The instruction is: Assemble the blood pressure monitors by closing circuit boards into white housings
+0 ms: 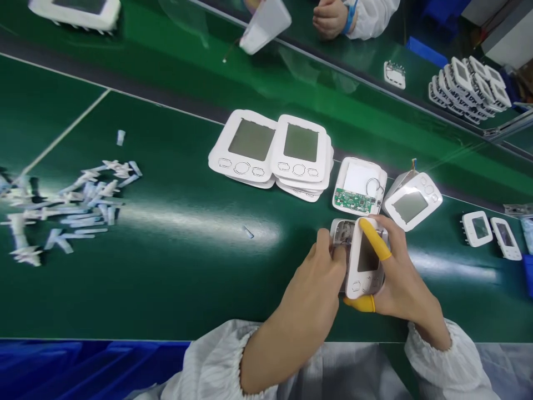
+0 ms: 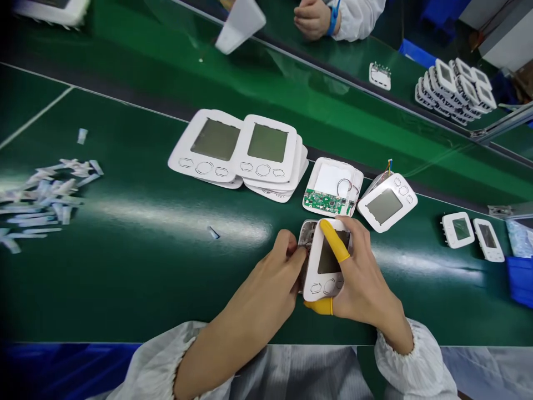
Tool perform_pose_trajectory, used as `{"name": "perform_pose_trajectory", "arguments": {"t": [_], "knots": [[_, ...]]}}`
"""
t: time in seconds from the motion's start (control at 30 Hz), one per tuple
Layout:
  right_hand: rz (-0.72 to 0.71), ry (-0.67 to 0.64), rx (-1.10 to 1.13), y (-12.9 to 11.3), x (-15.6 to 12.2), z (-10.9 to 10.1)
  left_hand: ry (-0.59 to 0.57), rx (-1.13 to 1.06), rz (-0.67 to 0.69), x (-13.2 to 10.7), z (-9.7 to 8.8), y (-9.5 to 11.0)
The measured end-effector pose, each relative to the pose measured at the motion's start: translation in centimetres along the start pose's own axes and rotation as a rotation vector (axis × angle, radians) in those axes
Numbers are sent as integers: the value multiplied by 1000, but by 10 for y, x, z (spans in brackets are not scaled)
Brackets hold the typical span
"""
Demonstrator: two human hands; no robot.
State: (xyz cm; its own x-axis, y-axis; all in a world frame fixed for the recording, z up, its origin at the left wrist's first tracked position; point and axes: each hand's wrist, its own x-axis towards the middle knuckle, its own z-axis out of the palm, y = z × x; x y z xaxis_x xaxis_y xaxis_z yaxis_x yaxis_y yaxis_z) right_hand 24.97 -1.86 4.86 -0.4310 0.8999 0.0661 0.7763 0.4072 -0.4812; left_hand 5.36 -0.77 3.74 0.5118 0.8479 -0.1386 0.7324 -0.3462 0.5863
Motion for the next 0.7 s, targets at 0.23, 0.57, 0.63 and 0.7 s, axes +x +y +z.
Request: {"name": "perform_pose_trajectory", "arguments": {"t": [0.23, 0.57, 0.63, 0.7], "knots": [[33, 30, 7, 1, -1, -1, 126, -254, 185, -4, 5, -19], [63, 87, -22, 3, 0, -2, 320, -744, 199, 3, 23, -22], [71, 104, -36, 4, 1, -2, 352, -757, 210, 4, 24, -22], [74, 122, -45, 5, 1, -1, 363, -773, 218, 4, 25, -23]]}}
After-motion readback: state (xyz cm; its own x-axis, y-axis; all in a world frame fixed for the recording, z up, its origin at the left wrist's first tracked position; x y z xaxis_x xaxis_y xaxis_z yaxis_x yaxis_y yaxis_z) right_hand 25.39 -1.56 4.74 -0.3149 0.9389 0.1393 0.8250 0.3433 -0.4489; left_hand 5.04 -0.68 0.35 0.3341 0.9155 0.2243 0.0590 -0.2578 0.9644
